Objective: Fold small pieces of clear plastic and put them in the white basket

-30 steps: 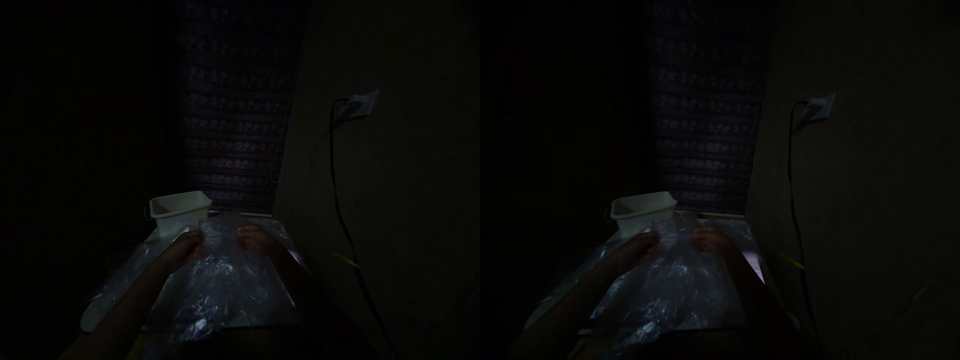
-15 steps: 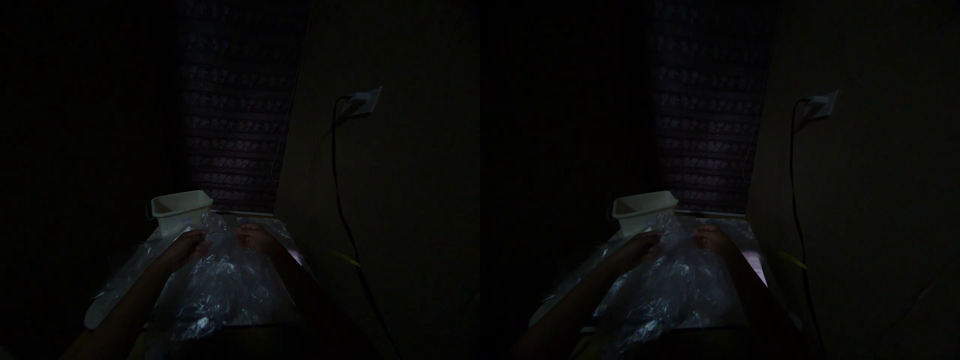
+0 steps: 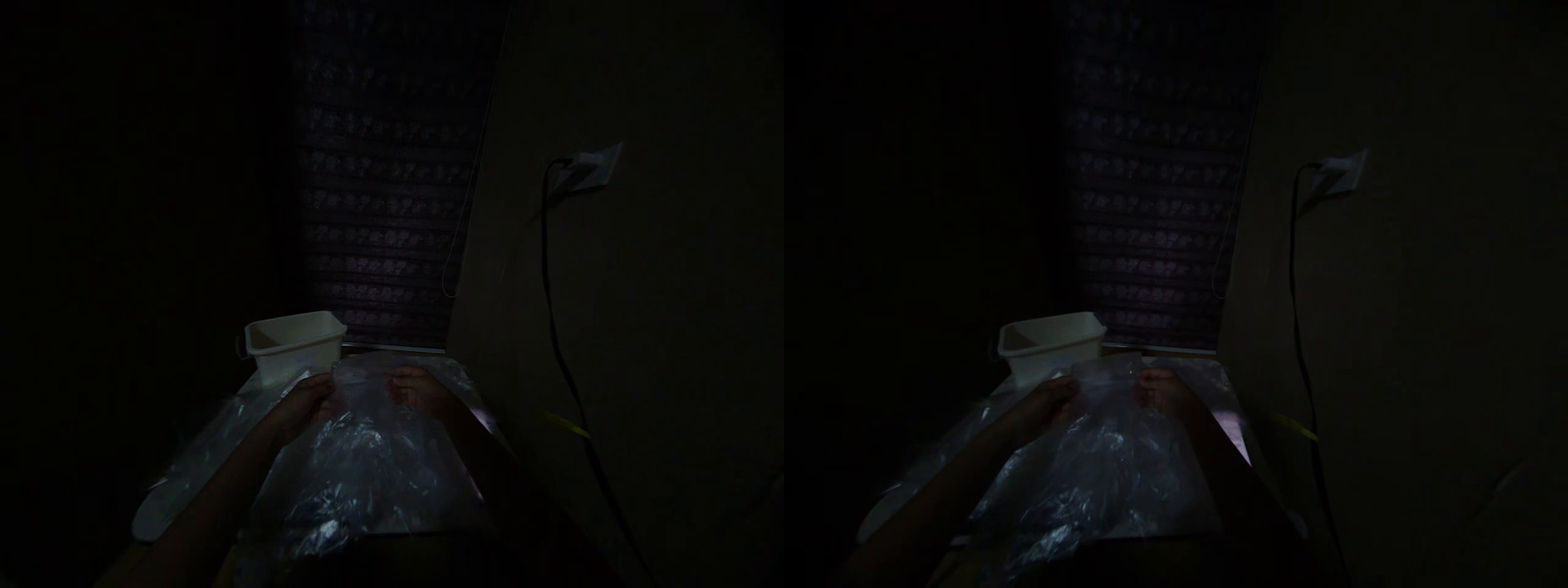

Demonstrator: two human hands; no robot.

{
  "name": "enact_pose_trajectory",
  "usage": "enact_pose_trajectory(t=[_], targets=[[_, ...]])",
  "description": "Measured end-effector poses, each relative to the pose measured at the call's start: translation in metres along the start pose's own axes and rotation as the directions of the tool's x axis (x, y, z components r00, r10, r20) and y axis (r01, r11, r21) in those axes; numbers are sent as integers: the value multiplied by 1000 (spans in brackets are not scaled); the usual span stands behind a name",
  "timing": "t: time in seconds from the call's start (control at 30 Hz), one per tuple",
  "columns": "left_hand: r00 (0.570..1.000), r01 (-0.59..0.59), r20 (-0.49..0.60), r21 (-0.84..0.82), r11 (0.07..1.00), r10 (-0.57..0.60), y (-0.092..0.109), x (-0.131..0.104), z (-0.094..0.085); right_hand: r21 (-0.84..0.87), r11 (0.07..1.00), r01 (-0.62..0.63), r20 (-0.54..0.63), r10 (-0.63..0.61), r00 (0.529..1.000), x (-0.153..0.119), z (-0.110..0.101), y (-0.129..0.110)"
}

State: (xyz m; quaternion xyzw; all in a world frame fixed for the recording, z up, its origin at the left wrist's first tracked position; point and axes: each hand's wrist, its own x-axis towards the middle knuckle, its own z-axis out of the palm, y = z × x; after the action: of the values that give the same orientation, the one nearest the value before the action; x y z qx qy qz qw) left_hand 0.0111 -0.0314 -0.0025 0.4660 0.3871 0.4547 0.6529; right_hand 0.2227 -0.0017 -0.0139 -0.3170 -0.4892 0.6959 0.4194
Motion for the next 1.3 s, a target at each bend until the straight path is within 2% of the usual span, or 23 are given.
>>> enact_pose_trajectory(t=[0.3,0.43,0.6,0.73,0.8,0.87,0.93,0.97,1.03,1.1,1.2,1.3], targets=[[993,61,-101,-8,998,-61,1,0,-2,-51,998,27,6,-26,1000,2,-3,1],[986,85,-143,-35,996,-89,-6,1,2,-40,999,-32,-31,31,999,-1,-1,-1],[969,0,-247,73,997,18,-15,4,7,-55,998,-36,-131,28,991,-3,4,-5],[960,-133,-241,64,989,145,-12,5,16,-179,983,-34,-174,2,985,0,6,-6],[960,-147,-240,14,989,146,-10,5,20,-189,982,-5,-183,-30,983,1,7,-6],[981,-79,-178,-44,996,70,-9,4,21,-176,984,29,-208,-66,976,1,7,-6],[995,57,-74,-73,996,-62,-9,4,20,-151,987,56,-227,-89,970,2,5,-5],[991,126,-45,-69,990,-130,-10,3,19,-143,988,61,-232,-93,968,1,4,-5],[974,217,-53,-39,975,-219,-10,3,17,-158,986,42,-242,-80,967,0,0,-5],[970,223,-100,4,975,-221,-10,2,16,-213,977,-12,-259,-45,965,-1,-4,-8],[979,169,-131,63,984,-159,-8,0,20,-356,932,-70,-250,-22,968,-3,-5,-16],[985,75,-162,151,986,-50,-7,0,23,-541,841,23,-185,-146,972,-1,3,-22]])
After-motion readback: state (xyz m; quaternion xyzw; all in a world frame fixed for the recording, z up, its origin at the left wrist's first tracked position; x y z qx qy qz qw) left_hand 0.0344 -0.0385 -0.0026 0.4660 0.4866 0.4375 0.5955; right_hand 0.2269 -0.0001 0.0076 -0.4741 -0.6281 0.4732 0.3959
